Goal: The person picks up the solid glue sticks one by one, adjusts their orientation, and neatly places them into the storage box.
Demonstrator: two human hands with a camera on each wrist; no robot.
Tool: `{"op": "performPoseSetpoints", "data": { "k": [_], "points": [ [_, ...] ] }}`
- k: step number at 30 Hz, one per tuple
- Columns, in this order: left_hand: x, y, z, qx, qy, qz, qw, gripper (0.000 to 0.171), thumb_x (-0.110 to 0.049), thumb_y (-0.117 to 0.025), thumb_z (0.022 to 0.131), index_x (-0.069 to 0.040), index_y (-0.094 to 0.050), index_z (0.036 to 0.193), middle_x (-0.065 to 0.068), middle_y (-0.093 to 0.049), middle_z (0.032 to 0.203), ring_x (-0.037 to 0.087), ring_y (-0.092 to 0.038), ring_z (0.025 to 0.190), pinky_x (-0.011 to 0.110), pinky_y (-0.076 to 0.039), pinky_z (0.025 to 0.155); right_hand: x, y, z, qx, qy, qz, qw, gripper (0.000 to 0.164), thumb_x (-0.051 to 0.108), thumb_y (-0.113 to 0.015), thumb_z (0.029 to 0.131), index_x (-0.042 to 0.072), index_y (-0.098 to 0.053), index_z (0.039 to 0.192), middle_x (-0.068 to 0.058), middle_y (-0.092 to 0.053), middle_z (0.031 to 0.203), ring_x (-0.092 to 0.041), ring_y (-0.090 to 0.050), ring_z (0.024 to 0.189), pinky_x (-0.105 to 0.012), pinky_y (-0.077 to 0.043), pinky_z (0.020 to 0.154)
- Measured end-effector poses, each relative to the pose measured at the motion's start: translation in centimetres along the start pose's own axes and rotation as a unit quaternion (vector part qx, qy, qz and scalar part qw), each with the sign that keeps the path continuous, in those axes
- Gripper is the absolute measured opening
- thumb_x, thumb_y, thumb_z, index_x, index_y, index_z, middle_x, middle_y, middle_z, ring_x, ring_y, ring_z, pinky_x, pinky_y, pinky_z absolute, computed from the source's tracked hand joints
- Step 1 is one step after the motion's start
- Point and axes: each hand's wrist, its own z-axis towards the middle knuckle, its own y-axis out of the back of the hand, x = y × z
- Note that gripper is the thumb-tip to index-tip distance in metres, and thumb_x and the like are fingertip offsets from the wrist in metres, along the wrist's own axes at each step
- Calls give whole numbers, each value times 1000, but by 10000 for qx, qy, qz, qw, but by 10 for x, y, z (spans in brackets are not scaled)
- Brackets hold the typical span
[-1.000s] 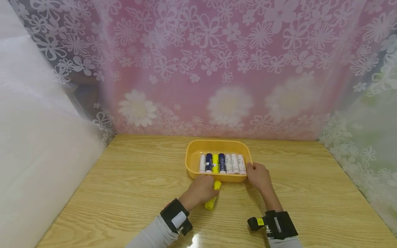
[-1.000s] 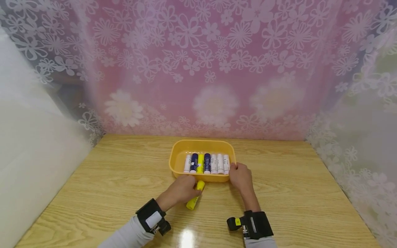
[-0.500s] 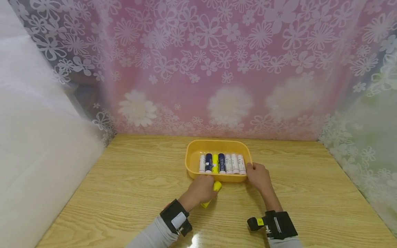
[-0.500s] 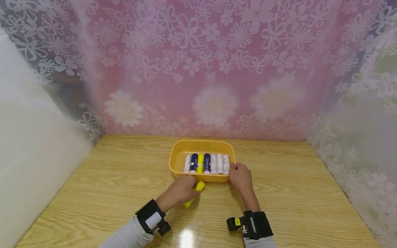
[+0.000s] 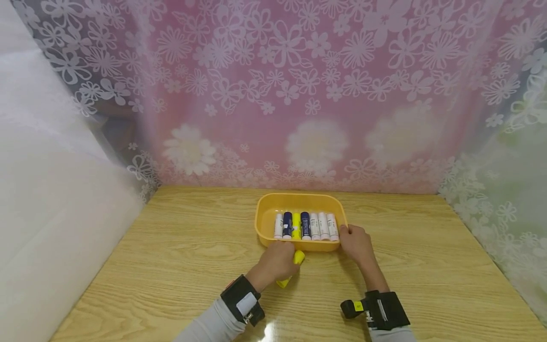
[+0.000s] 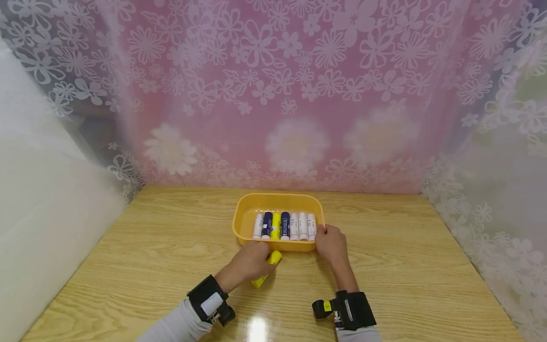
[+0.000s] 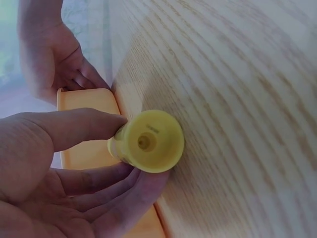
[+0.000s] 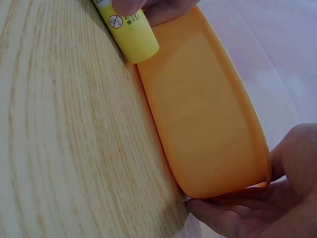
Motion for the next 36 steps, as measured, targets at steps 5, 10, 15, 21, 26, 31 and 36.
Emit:
{"op": "performPoseSetpoints", "data": {
  "k": [5, 10, 15, 21, 26, 31, 36],
  "points": [
    [1, -1, -1, -14, -18, -81, 10000, 25, -17, -82, 83, -1, -69, 98, 3, -55, 72, 13, -54, 57, 22, -45, 48, 0, 0, 0, 15, 30, 16, 10000, 46, 28, -35, 106, -5, -66, 114, -9, -56, 78, -20, -51, 69, -29, -40, 56],
    [4, -2, -1, -76, -37, -219, 9997, 24, -18, -82, 82, -3, -69, 94, 2, -55, 69, 12, -53, 53, 21, -44, 45, 0, 0, 0, 16, 16, -21, 10000, 47, 28, -34, 106, -5, -66, 114, -9, -56, 79, -20, -51, 69, -29, -40, 56],
    [5, -3, 0, -95, -111, -293, 9995, 24, -19, -84, 81, -3, -68, 91, 2, -54, 67, 12, -53, 53, 22, -43, 45, 0, 0, 0, 8, 1, -76, 10000, 47, 28, -33, 106, -5, -65, 115, -10, -57, 81, -21, -52, 70, -29, -41, 57],
    [5, -1, 0, -71, -227, -89, 9997, 22, -21, -84, 81, -6, -67, 84, 0, -54, 66, 11, -52, 54, 21, -42, 47, 0, 1, 0, 35, 44, -34, 10000, 47, 28, -34, 106, -6, -65, 117, -9, -57, 79, -21, -52, 71, -29, -41, 57],
    [4, 2, -1, -38, -223, -37, 9997, 22, -21, -84, 82, -9, -66, 80, -1, -54, 66, 12, -52, 56, 21, -41, 51, 1, 1, 0, 57, 32, -34, 10000, 48, 28, -34, 106, -6, -65, 117, -11, -59, 83, -22, -54, 73, -29, -41, 58],
    [3, 4, -2, -36, -298, 104, 9995, 19, -22, -84, 83, -9, -69, 83, -3, -55, 65, 10, -52, 59, 21, -40, 54, 0, 1, 0, 71, 27, -20, 10000, 48, 28, -34, 106, -6, -65, 119, -12, -61, 86, -22, -54, 74, -29, -42, 58],
    [0, 8, -4, -46, -382, 149, 9991, 17, -21, -83, 84, -9, -71, 84, -3, -56, 64, 10, -53, 58, 20, -42, 54, 0, 1, 0, 52, 27, -20, 10000, 48, 28, -34, 106, -6, -65, 119, -12, -60, 85, -22, -53, 73, -29, -41, 58]
  ]
}}
